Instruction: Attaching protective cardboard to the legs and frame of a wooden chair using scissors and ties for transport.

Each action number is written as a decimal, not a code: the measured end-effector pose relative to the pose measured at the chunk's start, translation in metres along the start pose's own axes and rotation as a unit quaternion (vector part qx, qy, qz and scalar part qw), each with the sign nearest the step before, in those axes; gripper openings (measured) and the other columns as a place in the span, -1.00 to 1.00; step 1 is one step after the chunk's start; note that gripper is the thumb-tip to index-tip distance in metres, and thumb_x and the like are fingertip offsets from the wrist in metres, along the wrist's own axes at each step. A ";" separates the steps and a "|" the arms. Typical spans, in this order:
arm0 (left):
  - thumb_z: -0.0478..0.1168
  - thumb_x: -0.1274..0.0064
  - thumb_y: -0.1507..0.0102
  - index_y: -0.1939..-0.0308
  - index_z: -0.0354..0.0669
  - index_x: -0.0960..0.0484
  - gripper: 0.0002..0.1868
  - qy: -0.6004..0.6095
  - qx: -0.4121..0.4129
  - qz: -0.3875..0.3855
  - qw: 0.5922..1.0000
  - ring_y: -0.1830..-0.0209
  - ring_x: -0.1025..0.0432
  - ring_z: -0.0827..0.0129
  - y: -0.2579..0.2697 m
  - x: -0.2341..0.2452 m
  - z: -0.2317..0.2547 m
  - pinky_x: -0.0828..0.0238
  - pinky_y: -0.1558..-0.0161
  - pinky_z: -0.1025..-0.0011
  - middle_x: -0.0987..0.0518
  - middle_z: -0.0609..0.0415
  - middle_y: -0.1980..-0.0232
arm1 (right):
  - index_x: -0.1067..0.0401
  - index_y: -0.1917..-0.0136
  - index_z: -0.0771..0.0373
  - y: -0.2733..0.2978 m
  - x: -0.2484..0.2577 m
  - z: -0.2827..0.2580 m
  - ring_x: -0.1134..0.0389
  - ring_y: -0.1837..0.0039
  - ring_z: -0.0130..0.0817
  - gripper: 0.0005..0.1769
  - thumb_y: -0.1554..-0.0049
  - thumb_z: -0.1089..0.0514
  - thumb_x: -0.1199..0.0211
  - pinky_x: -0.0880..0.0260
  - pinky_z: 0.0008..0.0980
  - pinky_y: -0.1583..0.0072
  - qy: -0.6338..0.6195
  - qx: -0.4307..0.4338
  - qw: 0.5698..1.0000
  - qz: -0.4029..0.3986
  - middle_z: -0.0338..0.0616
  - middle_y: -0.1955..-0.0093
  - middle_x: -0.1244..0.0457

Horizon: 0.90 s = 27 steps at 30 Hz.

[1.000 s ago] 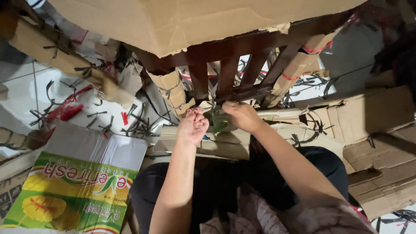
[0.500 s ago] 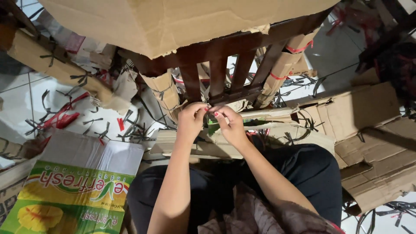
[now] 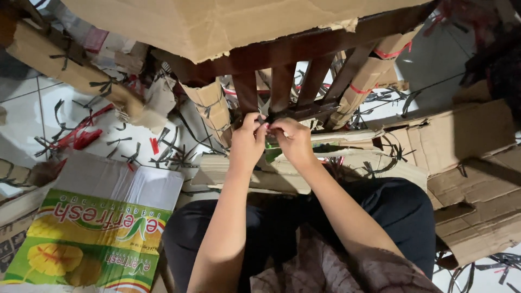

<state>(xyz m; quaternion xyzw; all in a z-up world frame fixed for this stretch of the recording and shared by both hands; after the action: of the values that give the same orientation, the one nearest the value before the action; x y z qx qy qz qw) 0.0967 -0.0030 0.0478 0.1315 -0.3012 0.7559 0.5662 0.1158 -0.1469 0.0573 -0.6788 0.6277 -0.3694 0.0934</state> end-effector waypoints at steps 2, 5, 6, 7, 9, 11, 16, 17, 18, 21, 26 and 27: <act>-0.19 -0.07 -0.36 -0.02 0.02 -0.54 -0.84 -0.019 -0.010 0.019 1.000 0.20 -0.63 0.04 0.001 0.005 0.004 -0.64 0.17 0.15 -0.72 -0.06 0.20 | -0.59 0.13 0.18 0.001 -0.004 -0.006 -0.49 0.09 -0.08 -0.76 -0.06 0.49 -0.31 -0.52 -0.23 0.02 0.010 0.018 1.000 0.000 -0.12 0.18 -0.42; -0.20 -0.06 -0.36 -0.01 0.09 -0.52 -0.85 -0.053 -0.021 0.034 0.998 0.17 -0.62 0.04 0.000 0.000 -0.002 -0.64 0.15 0.15 -0.70 0.00 0.14 | -0.58 0.13 0.14 0.005 -0.008 -0.010 -0.46 0.11 -0.11 -0.75 -0.07 0.45 -0.25 -0.51 -0.24 0.02 0.083 0.080 0.993 -0.014 -0.19 0.19 -0.40; -0.19 -0.04 -0.37 -0.04 0.14 -0.50 -0.83 -0.069 -0.020 0.029 0.997 0.17 -0.63 0.07 0.000 -0.005 -0.008 -0.65 0.15 0.17 -0.69 0.03 0.10 | -0.57 0.13 0.10 0.008 -0.012 -0.013 -0.43 0.15 -0.16 -0.79 -0.06 0.38 -0.25 -0.49 -0.27 0.03 0.146 0.122 0.981 -0.027 -0.26 0.20 -0.37; -0.19 -0.04 -0.37 -0.04 0.14 -0.50 -0.83 -0.070 -0.020 0.027 0.997 0.17 -0.63 0.07 0.001 -0.002 -0.003 -0.65 0.15 0.17 -0.69 0.03 0.10 | -0.57 0.13 0.10 0.006 -0.009 -0.012 -0.43 0.15 -0.16 -0.79 -0.06 0.38 -0.25 -0.49 -0.27 0.03 0.146 0.121 0.982 -0.026 -0.26 0.20 -0.37; -0.25 -0.03 -0.36 -0.12 0.07 -0.43 -0.74 -0.021 -0.033 0.013 0.999 0.08 -0.61 0.04 0.002 0.001 0.008 -0.63 0.09 0.17 -0.67 0.00 -0.01 | -0.52 0.15 0.10 0.010 -0.014 -0.027 -0.32 0.22 -0.14 -0.82 -0.02 0.34 -0.23 -0.43 -0.22 0.09 0.238 0.218 0.945 -0.053 -0.26 0.24 -0.24; -0.31 -0.02 -0.29 -0.19 0.04 -0.36 -0.61 0.007 -0.023 -0.022 0.999 0.08 -0.61 -0.01 0.003 0.008 0.022 -0.63 0.05 0.12 -0.64 -0.03 -0.11 | -0.48 0.16 0.15 0.008 -0.011 -0.032 -0.29 0.23 -0.10 -0.85 0.00 0.34 -0.23 -0.41 -0.18 0.10 0.231 0.245 0.939 -0.066 -0.22 0.23 -0.18; -0.34 -0.16 -0.07 -0.35 -0.01 -0.19 -0.22 0.047 0.049 -0.156 0.985 -0.08 -0.57 -0.08 0.005 -0.001 0.020 -0.59 -0.10 0.01 -0.48 -0.07 -0.38 | -0.44 0.09 0.19 -0.001 -0.017 -0.030 -0.19 0.32 -0.11 -0.83 -0.10 0.39 -0.13 -0.33 -0.15 0.15 0.247 0.335 0.902 -0.111 -0.19 0.20 -0.09; -0.31 -0.15 -0.10 -0.37 0.07 -0.17 -0.22 0.029 0.068 -0.171 0.982 -0.13 -0.56 0.00 0.006 -0.005 0.015 -0.55 -0.15 0.02 -0.45 -0.04 -0.41 | -0.48 0.15 0.19 -0.009 -0.026 -0.021 -0.27 0.27 0.03 -0.85 -0.02 0.38 -0.18 -0.36 -0.05 0.10 0.235 0.302 0.901 -0.204 -0.16 0.14 -0.16; -0.27 -0.13 -0.14 -0.38 0.15 -0.14 -0.22 0.011 0.088 -0.187 0.978 -0.18 -0.54 0.08 0.007 -0.008 0.010 -0.52 -0.20 0.04 -0.42 0.00 -0.44 | -0.51 0.20 0.20 -0.013 -0.033 -0.012 -0.35 0.22 0.17 -0.86 0.05 0.36 -0.24 -0.39 0.05 0.05 0.221 0.266 0.891 -0.294 -0.13 0.08 -0.23; -0.30 -0.10 -0.21 -0.43 0.12 -0.21 -0.28 -0.049 0.039 -0.107 0.992 -0.09 -0.60 0.17 0.007 0.003 0.024 -0.61 -0.06 0.12 -0.50 0.03 -0.35 | -0.50 0.07 0.20 -0.025 -0.041 0.004 -0.40 0.11 0.28 -0.76 0.02 0.35 -0.16 -0.41 0.16 0.04 0.211 0.130 0.898 -0.364 0.01 0.13 -0.33; -0.19 -0.24 -0.19 -0.06 0.22 -0.55 -0.62 -0.106 -0.011 0.051 0.993 0.15 -0.62 0.09 0.023 0.026 0.030 -0.61 0.11 0.13 -0.63 0.15 0.05 | -0.56 0.17 0.29 -0.025 -0.041 0.009 -0.43 0.11 0.27 -0.84 0.06 0.28 -0.24 -0.44 0.12 0.02 0.163 0.030 0.900 -0.403 0.12 0.23 -0.38; -0.21 -0.26 -0.18 0.17 0.18 -0.69 -0.83 -0.085 -0.034 0.106 0.990 0.18 -0.63 0.24 0.025 0.041 0.035 -0.60 0.12 0.30 -0.64 0.26 0.17 | -0.57 0.10 0.24 -0.020 -0.035 0.010 -0.42 0.05 0.30 -0.82 -0.03 0.31 -0.20 -0.42 0.12 -0.03 0.096 -0.008 0.909 -0.405 0.14 0.16 -0.39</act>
<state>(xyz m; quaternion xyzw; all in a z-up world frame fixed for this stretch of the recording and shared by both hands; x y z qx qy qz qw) 0.0554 0.0032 0.0893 0.1434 -0.3857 0.7872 0.4593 0.1399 -0.1138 0.0485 -0.8370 0.3071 -0.4339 -0.1300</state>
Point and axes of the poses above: each hand's wrist, its own y-axis away from the middle knuckle, its own x-axis out of the back of the hand, z = x × y, the point moved 10 cm from there along -y, towards the middle knuckle
